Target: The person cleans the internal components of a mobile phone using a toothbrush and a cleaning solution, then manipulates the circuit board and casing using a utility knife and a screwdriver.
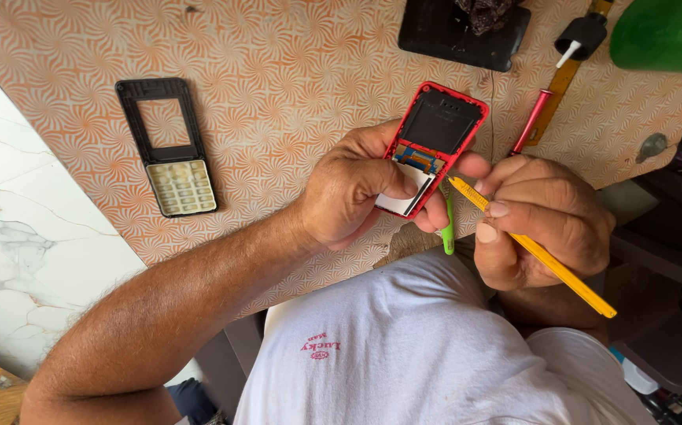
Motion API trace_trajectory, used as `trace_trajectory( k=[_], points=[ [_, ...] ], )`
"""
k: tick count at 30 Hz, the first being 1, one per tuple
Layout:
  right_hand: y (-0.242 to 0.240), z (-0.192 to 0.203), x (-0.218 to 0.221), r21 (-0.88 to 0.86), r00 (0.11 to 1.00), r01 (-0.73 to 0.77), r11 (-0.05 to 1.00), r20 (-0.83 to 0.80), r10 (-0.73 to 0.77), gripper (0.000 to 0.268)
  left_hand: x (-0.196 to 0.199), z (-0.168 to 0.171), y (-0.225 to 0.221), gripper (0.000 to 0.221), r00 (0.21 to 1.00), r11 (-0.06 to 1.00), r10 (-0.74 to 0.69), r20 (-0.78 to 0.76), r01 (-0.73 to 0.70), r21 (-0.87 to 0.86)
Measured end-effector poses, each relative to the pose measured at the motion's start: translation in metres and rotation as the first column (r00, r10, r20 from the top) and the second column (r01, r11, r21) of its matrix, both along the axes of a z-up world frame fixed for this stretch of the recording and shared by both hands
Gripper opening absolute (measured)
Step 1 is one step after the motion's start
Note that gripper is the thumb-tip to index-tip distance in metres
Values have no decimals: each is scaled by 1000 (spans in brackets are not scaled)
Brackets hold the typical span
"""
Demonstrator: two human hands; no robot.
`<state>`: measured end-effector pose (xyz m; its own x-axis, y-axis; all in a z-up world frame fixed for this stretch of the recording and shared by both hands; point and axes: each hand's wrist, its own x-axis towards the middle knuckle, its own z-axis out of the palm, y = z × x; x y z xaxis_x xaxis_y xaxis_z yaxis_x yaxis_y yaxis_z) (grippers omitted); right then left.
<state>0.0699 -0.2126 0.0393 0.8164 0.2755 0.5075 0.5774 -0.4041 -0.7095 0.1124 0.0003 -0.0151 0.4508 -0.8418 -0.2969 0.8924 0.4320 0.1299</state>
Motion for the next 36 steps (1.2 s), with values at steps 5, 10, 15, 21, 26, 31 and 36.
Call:
trace_trajectory(
  k=[5, 10, 15, 21, 26, 31, 36],
  points=[
    [1, -5, -1, 18, 1000, 15, 1000, -2, -15, 13, 1, 0, 0, 56, 1000, 1000, -4, 23, 4, -11],
    [-1, -7, -3, 26, 999, 20, 999, 26, -20, 13, 3, 2, 2, 57, 999, 1000, -5, 50, 5, -6],
    [2, -4, -6, 19, 999, 46, 999, 7, -46, 13, 3, 2, 1, 55, 999, 1000, -24, 46, 23, 7],
    [1, -5, -9, 73, 993, 95, 993, 68, -100, 15, 5, 4, 3, 61, 999, 1000, 10, 45, -11, 13],
    [-15, -2, -16, -339, 983, 181, 923, 102, -155, 14, 4, 1, 7, 53, 989, 994, 103, 110, -99, -46],
    [-21, -7, -12, -541, 992, 100, 835, 120, -42, 18, 0, 1, 7, 67, 983, 996, 84, 164, -89, 23],
    [-26, -6, -11, -677, 988, 131, 725, 149, -40, 23, -1, -3, 5, 77, 973, 994, 107, 207, -103, -29]
  ],
)
